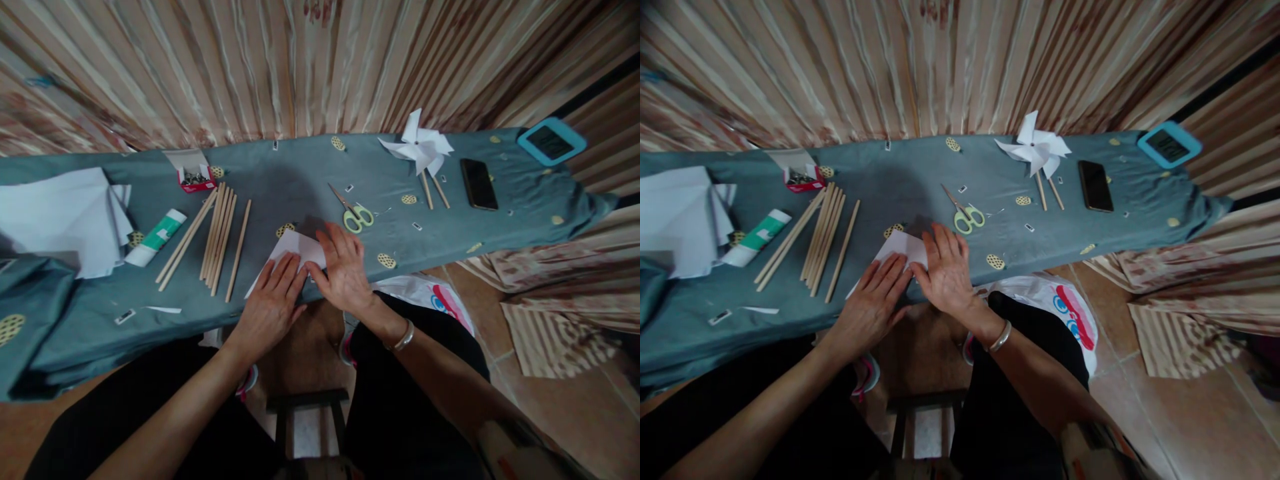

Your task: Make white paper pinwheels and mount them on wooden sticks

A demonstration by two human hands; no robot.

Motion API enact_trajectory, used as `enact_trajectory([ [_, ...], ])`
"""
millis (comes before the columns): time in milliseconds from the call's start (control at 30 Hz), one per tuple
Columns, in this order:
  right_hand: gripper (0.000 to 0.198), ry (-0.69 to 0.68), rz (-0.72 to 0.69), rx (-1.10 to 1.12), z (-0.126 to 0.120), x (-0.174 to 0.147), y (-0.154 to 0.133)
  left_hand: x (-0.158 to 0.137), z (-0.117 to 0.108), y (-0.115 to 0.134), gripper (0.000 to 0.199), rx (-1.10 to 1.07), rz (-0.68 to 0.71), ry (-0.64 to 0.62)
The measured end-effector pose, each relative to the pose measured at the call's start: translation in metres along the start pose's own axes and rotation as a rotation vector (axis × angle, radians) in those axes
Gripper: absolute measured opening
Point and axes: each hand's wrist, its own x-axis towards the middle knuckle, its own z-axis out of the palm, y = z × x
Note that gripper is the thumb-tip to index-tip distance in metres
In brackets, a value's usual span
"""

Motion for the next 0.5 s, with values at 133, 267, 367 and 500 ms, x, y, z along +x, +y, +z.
enact_trajectory([
  [133, 0.054, -0.008, 0.019, -0.018, 0.004, -0.010, -0.007, 0.001, 0.001, 0.000, 0.060, 0.005, 0.006, 0.001],
  [267, 0.054, 0.009, 0.057, -0.043, 0.005, -0.015, 0.003, -0.005, 0.001, -0.002, 0.058, -0.004, 0.011, 0.009],
  [367, 0.055, 0.035, 0.099, -0.088, 0.003, -0.019, 0.019, -0.019, 0.000, -0.007, 0.056, 0.016, 0.013, 0.025],
  [500, 0.055, 0.063, 0.117, -0.127, -0.001, -0.024, 0.037, -0.042, -0.001, -0.014, 0.057, 0.054, 0.005, 0.060],
])
